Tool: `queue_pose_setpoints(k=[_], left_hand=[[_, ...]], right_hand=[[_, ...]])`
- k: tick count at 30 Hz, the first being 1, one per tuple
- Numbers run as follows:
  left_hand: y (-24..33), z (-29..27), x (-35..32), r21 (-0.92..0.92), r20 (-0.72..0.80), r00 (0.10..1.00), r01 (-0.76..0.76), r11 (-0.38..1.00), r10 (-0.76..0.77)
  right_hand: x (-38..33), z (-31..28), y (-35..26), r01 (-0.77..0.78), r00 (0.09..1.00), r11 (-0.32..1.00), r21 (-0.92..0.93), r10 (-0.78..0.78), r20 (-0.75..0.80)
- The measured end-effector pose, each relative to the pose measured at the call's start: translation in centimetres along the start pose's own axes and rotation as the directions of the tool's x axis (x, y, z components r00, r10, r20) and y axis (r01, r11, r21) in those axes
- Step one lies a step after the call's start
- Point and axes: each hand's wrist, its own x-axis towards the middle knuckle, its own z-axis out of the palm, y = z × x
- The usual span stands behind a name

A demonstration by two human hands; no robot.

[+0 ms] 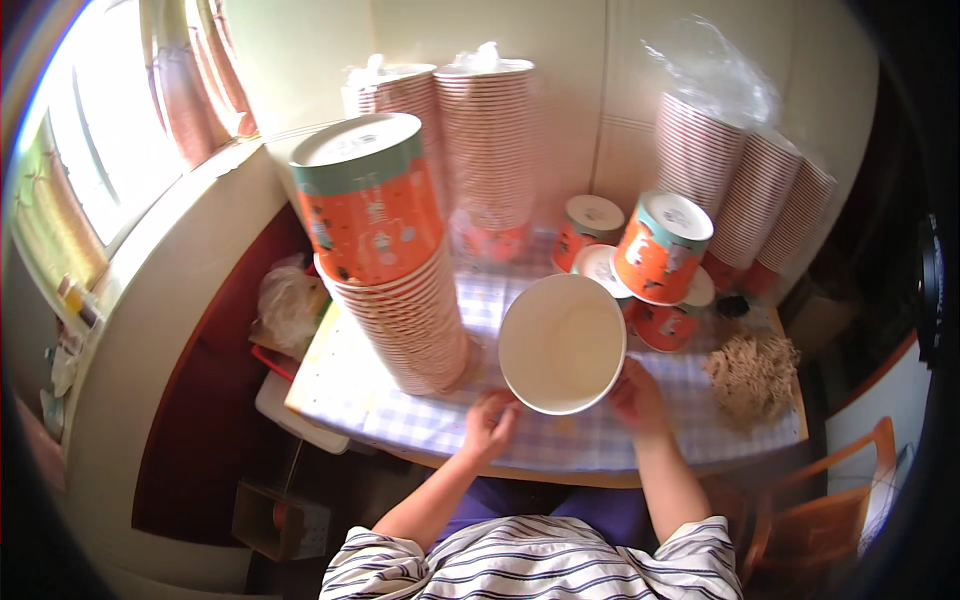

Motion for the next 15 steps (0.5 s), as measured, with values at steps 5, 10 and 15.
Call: queue_pose_setpoints(k=[5,10,15], left_hand=[[1.1,-0.1,2.7,-0.347,0.034,0.975,0.220,0.912,-0.222],[4.0,0.7,7.3,-0.265,0.139,0.939,0.342,0.901,-0.315],[5.6,1.3,9.4,-0.137,0.247,0.891,0.422,0.896,-0.382]], right_hand=[[-3.3,-4.8,3.7,0.000,0.935,0.979,0.206,0.073,-0.348],[-4.9,-5.4,4.1,-0.076,0.919,0.970,0.232,0.158,-0.360],[-4.6,-4.9,1.3,-0.327,0.873,0.942,0.082,0.334,-0.355]])
